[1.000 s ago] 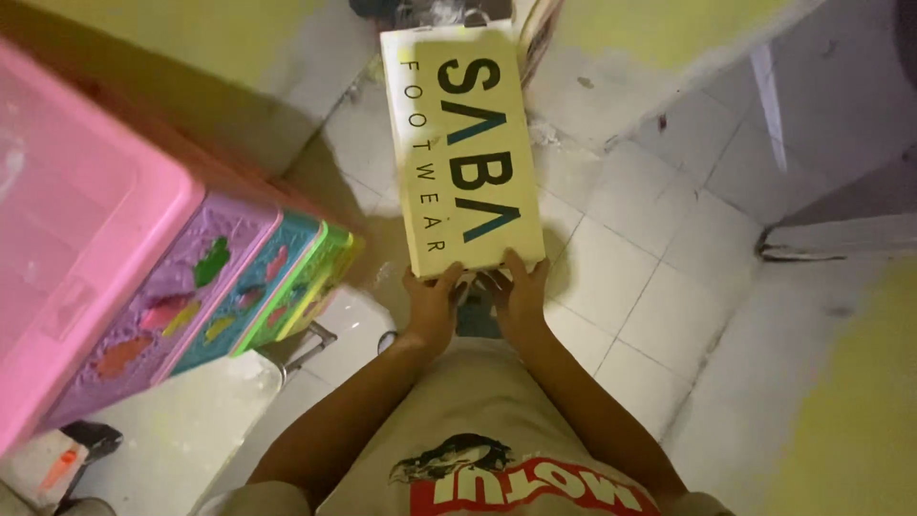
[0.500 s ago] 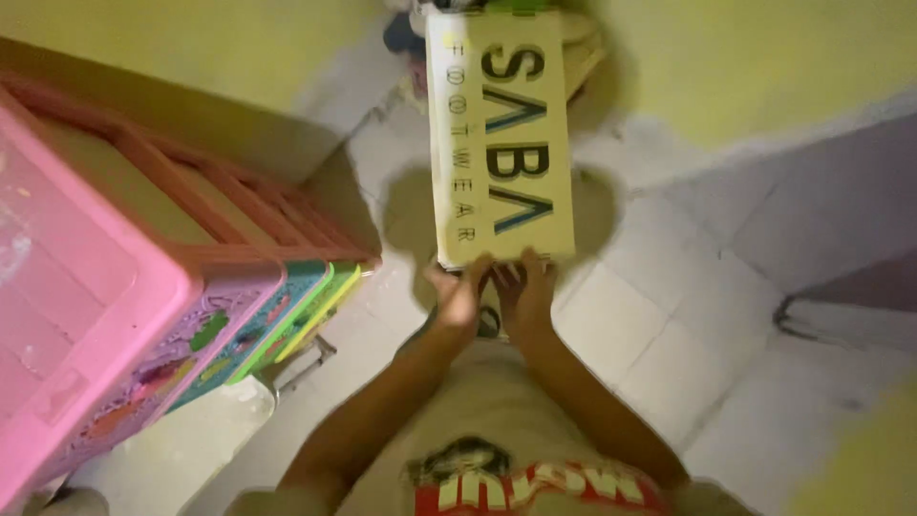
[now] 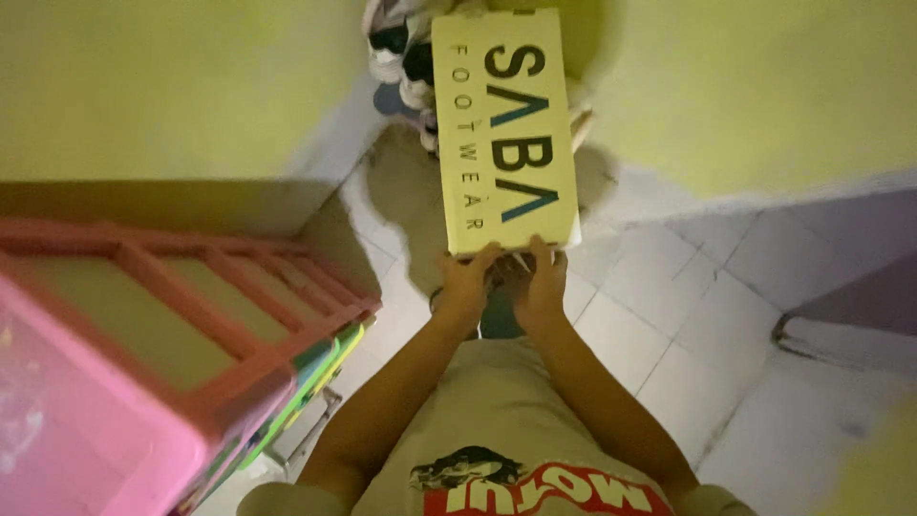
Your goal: The person moves a plastic storage bin, picks up a shoebox, and then mixes plaster or paint in a small container by hand. They subsequently place a bucket on the bin, open a can of paint, and pick up a paint tray containing a roller.
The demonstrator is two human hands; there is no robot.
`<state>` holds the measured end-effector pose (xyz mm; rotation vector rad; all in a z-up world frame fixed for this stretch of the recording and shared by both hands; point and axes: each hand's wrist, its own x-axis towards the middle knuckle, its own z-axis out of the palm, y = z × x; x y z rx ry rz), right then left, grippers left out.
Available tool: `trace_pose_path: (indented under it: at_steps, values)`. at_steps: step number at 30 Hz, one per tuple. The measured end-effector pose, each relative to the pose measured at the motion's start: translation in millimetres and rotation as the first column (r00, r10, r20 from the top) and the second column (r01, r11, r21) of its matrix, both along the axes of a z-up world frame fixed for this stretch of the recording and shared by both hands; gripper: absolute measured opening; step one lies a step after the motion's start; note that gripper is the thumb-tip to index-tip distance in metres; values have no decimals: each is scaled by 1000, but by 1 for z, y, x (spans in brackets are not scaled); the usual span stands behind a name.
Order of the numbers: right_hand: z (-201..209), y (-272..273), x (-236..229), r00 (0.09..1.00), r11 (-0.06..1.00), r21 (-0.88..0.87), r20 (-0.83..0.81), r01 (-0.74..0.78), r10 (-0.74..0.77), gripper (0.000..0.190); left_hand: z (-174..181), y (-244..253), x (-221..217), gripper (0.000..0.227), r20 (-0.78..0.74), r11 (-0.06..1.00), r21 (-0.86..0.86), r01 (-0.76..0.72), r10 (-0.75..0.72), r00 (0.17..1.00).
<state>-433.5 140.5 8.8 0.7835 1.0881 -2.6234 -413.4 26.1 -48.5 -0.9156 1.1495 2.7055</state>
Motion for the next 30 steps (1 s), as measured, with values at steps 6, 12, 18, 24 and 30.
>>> trace_pose_path:
  at_steps: [6, 12, 18, 24, 30]
  values:
    - [-2, 8, -58, 989, 994, 70, 131, -81, 71, 63, 17, 12, -50, 77, 180, 989, -107, -99, 117, 977]
    - [-24, 21, -142, 994, 990, 112, 73, -90, 82, 72, 0, 16, -118, 40, 63, 998, 69, -7, 2, 998]
    - [-74, 45, -203, 808, 752, 561, -230, -345, 542, 76, -1, 25, -170, 38, 199, 997, 66, 39, -51, 979]
    - [-69, 40, -263, 981, 959, 238, 151, -154, 120, 70, -18, 31, -195, 64, 197, 990, 83, 116, -130, 972]
    - [-127, 55, -284, 996, 858, 509, -6, -69, 84, 47, 16, 33, -215, 75, 230, 948, 0, 318, -309, 923]
